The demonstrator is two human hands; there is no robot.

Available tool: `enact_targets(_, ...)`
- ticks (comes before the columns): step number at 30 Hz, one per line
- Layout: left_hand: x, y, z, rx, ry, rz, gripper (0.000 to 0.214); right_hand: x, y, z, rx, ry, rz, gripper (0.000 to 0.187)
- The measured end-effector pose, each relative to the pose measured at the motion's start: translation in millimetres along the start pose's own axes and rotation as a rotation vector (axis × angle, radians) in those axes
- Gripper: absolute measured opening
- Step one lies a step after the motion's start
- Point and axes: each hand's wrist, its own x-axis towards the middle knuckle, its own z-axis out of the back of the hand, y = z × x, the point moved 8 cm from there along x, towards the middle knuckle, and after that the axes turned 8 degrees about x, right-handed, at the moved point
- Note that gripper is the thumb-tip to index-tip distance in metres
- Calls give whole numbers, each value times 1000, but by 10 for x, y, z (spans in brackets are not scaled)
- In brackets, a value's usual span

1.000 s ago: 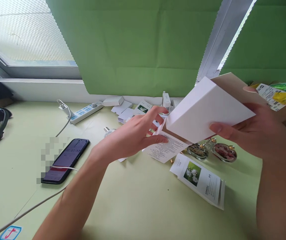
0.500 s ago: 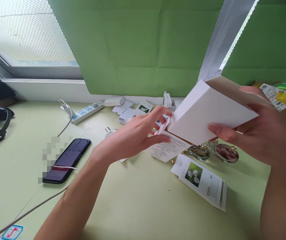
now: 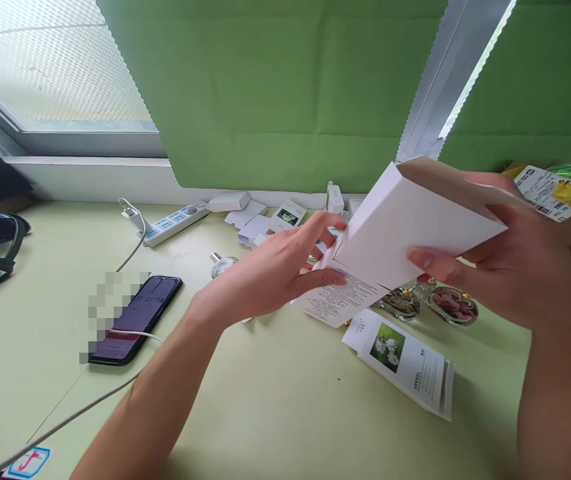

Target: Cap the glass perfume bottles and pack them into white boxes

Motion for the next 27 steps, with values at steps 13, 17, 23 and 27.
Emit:
enact_targets(13,14,-18,36,-103,-44,-1,48,62,55,-22,241,-170,75,58)
enact_targets(17,29,-1,48,-110,-72,16,51,73,25,-22,332,-209,56,42)
enact_targets(23,30,11,80,-113,-132,32,52,39,159,-37,264,-264,140,44)
enact_targets(27,23,24,100,-113,-176,24,53,1,248,-25,189,-304,213,41)
